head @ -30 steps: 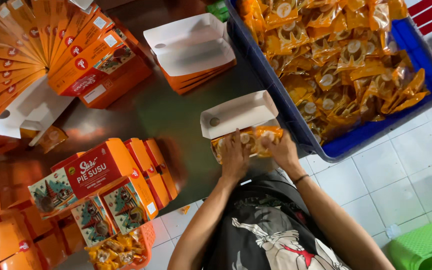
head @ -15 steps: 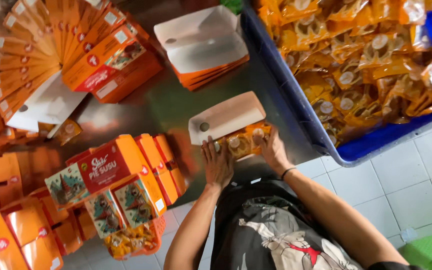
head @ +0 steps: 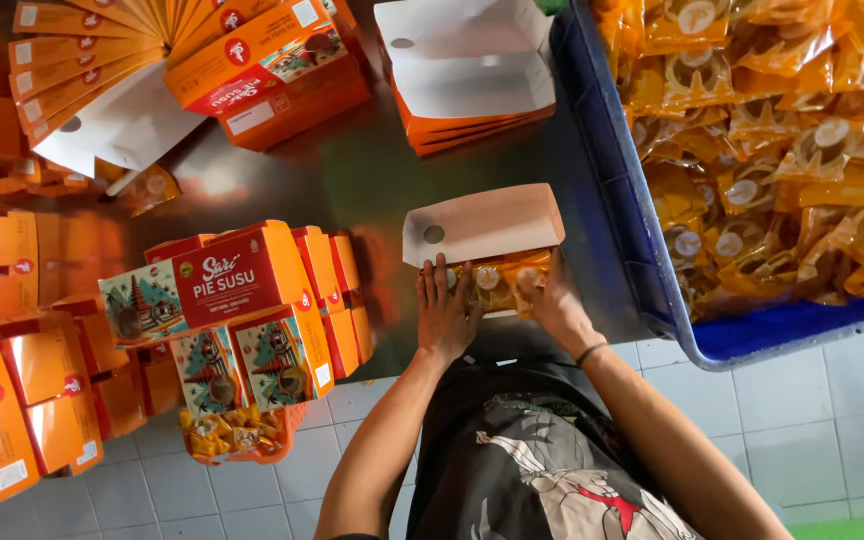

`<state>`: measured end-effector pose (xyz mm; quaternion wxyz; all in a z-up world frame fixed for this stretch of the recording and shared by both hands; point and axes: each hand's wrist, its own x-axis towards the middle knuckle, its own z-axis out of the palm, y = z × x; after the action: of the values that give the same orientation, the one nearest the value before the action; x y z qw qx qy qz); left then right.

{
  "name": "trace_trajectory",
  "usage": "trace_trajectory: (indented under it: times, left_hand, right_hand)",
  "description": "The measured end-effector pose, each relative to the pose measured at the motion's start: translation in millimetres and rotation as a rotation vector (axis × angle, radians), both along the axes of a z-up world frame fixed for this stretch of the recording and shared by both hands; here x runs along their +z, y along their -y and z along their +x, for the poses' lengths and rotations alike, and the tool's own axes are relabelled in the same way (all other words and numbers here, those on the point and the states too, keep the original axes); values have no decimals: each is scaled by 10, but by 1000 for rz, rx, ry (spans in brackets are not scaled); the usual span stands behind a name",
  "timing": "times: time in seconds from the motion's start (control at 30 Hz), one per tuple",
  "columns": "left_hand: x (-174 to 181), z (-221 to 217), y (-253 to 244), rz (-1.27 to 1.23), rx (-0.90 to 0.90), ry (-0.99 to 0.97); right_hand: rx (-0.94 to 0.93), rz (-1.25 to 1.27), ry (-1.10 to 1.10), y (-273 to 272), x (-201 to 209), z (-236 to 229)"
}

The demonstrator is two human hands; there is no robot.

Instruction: The person repeatedly picks individually wrapped snacks from a blue bin and places them into open cardboard boxes on a table. The person then closes the boxes and stacks them.

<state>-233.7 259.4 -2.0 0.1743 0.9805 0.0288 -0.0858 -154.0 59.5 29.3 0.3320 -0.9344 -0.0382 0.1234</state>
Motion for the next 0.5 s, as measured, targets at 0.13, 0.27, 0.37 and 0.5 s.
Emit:
trace_trajectory:
  times: [0.13,0.27,0.37,0.5]
  left_hand:
    - [-40,-9,20,31,8,65]
    - [-21,20,35,39,-5,96]
    - [27,56,40,6,9,39]
    - [40,41,-19,-140,76,242]
  right_hand:
    - [229,-143,418,90,-45,-122]
    - [659,-256,472,175,-199,13]
    - [713,-270,471,176,-243,122]
    - [746,-266,564,277,-246,178]
